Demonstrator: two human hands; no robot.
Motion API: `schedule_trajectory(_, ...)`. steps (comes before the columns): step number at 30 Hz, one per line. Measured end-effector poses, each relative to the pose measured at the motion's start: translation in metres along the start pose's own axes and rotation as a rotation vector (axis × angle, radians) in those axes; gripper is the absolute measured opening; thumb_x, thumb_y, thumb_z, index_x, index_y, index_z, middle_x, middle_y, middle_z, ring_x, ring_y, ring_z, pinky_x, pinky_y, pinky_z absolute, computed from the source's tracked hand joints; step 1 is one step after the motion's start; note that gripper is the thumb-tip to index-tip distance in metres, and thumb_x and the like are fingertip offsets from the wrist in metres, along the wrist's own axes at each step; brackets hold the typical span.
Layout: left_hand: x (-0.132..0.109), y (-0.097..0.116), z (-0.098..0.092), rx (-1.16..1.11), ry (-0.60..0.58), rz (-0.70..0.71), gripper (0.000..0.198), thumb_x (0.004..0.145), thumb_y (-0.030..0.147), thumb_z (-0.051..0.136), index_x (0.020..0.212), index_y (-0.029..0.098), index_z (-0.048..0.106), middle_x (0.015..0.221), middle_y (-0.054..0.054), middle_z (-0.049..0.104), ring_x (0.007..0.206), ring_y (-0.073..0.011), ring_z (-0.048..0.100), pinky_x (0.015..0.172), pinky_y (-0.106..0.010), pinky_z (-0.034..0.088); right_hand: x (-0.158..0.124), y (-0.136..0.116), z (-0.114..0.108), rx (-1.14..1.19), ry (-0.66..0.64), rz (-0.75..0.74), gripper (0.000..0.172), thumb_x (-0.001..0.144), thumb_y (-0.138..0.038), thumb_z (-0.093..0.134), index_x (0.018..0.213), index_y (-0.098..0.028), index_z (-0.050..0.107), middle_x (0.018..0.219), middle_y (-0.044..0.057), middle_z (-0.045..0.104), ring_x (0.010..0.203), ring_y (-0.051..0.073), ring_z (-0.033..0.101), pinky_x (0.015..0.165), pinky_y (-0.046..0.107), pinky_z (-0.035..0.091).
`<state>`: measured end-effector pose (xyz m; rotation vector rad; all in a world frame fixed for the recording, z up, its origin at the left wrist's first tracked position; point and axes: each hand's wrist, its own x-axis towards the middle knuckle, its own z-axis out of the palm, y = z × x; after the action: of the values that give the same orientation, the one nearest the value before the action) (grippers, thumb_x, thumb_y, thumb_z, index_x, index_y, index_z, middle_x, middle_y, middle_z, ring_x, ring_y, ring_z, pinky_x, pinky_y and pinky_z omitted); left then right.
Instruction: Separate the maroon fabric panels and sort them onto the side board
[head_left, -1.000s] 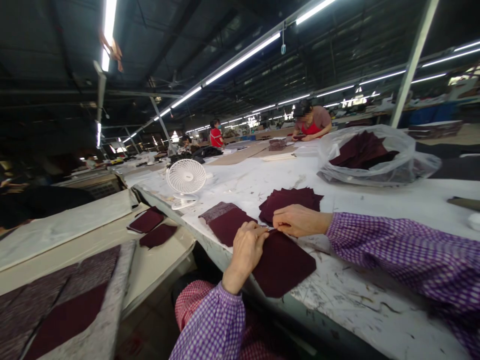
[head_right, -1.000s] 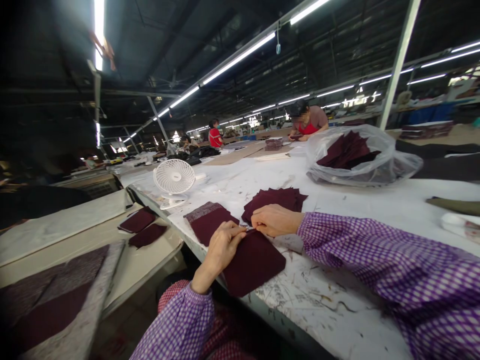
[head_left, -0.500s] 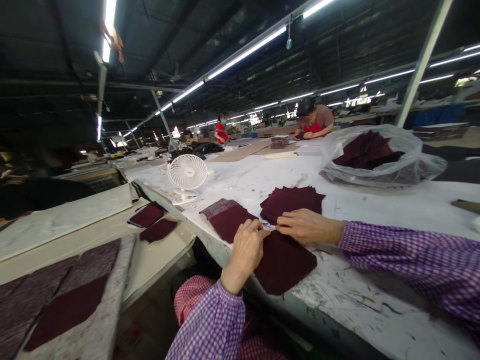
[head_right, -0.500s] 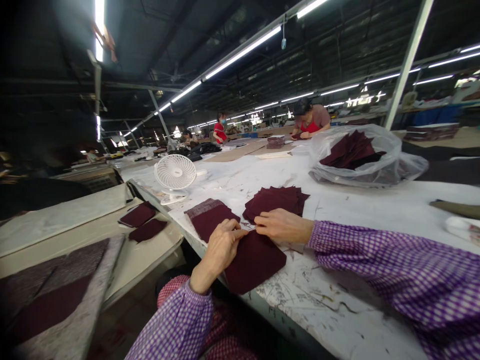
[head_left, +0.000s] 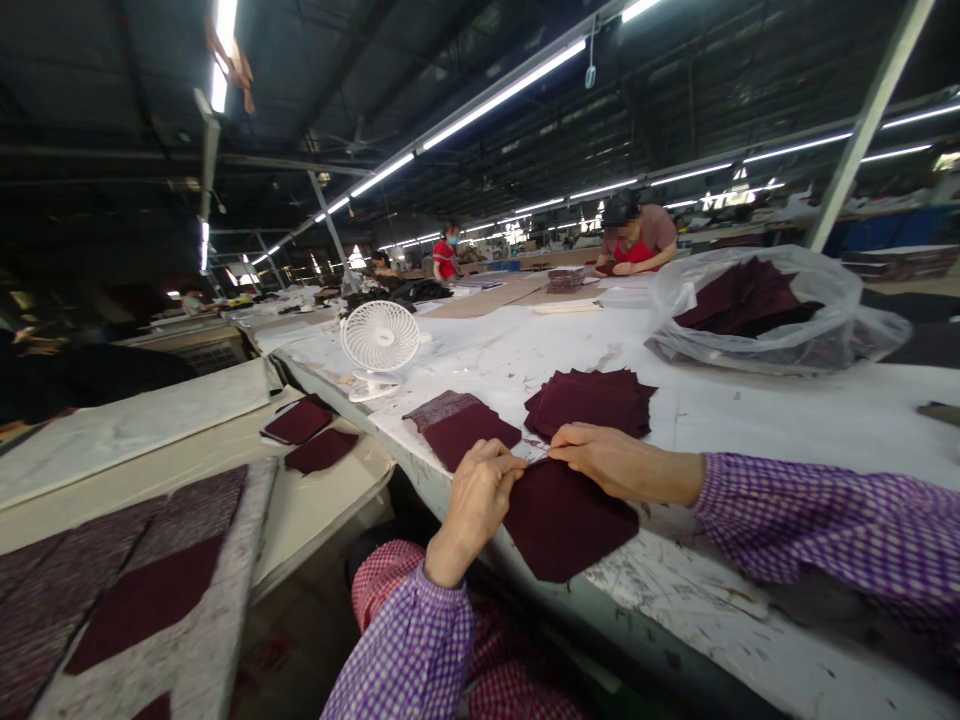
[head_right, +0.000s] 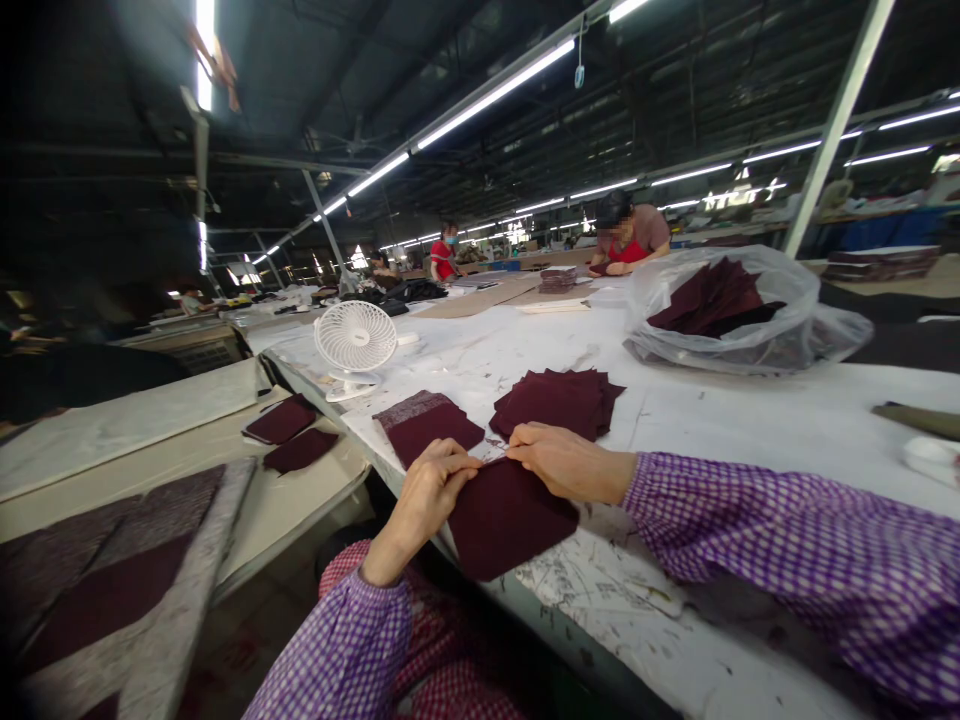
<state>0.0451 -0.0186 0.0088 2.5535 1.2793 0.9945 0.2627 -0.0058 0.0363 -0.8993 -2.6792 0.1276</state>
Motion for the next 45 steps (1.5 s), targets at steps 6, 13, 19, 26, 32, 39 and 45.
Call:
schedule_trajectory(6,-0.014,-0.007,-0.007,-0.009,0.045,0.036,0.021,0.089,0.021,0.048,0.085,0.019,0.069,0.08,-0.003,0.059,0.077,-0.0163,0.049,0.071,-0.029,0.039,0.002,-0.001,-0.011,-0.065,-0.096,-0.069,0.034,0.085,-0.008,0.035,0.107,-0.012,0.06,0.095,0.01,0.056,0.086,0.018,0.05,0.08,0.03,0.042)
schedule_trajectory(13,-0.016,-0.005,-0.006,0.139,0.069,0.08,0.025,0.092,0.027,0.043,0.088,0.022,0.067,0.081,-0.003,0.06,0.079,-0.0174,0.047,0.07,-0.032,0.036,0.017,-0.02,-0.018,-0.43,-0.26,-0.119,0.054,0.08,-0.004,0.04,0.128,-0.024,0.052,0.091,0.01,0.053,0.081,0.018,0.05,0.077,0.031,0.042)
schedule_trajectory(19,-0.024,-0.011,-0.011,0.022,0.123,-0.014,0.017,0.087,0.028,0.053,0.08,0.018,0.065,0.078,-0.003,0.057,0.078,-0.0169,0.047,0.071,-0.031,0.039,0.031,-0.04,-0.027,-0.516,-0.369,-0.093,0.056,0.079,-0.006,0.044,0.132,-0.025,0.049,0.087,0.01,0.057,0.068,0.015,0.051,0.07,0.029,0.04)
schedule_trajectory(26,-0.032,-0.017,-0.021,-0.17,0.108,-0.04,0.015,0.086,0.024,0.054,0.082,0.018,0.066,0.082,-0.004,0.059,0.081,-0.0167,0.051,0.074,-0.03,0.042,0.037,-0.038,-0.029,-0.527,-0.381,-0.154,0.059,0.075,-0.006,0.045,0.131,-0.027,0.05,0.082,0.01,0.061,0.061,0.014,0.051,0.055,0.025,0.032)
schedule_trajectory(32,-0.036,-0.022,-0.024,-0.251,0.111,-0.057,0.016,0.086,0.025,0.053,0.077,0.017,0.065,0.082,-0.004,0.06,0.081,-0.0163,0.053,0.076,-0.029,0.042,0.046,-0.042,-0.018,-0.47,-0.29,-0.171,0.051,0.077,-0.009,0.045,0.123,-0.029,0.057,0.075,0.008,0.061,0.051,0.013,0.048,0.051,0.027,0.032)
schedule_trajectory(39,-0.03,-0.031,-0.03,-0.308,0.34,-0.185,0.014,0.085,0.027,0.052,0.085,0.017,0.062,0.083,-0.003,0.061,0.079,-0.0151,0.055,0.075,-0.028,0.043,0.049,-0.034,-0.022,-0.409,-0.297,-0.067,0.047,0.081,-0.02,0.053,0.128,-0.027,0.05,0.095,0.01,0.061,0.064,0.017,0.055,0.058,0.029,0.038)
schedule_trajectory(45,-0.006,-0.025,-0.025,0.024,0.159,-0.168,0.015,0.077,0.025,0.062,0.09,0.018,0.06,0.087,-0.004,0.06,0.087,-0.0197,0.052,0.079,-0.035,0.043,0.054,-0.01,-0.025,-0.033,-0.335,0.009,0.014,0.075,-0.02,0.059,0.088,-0.018,0.062,0.081,0.002,0.061,0.079,0.017,0.055,0.072,0.028,0.042)
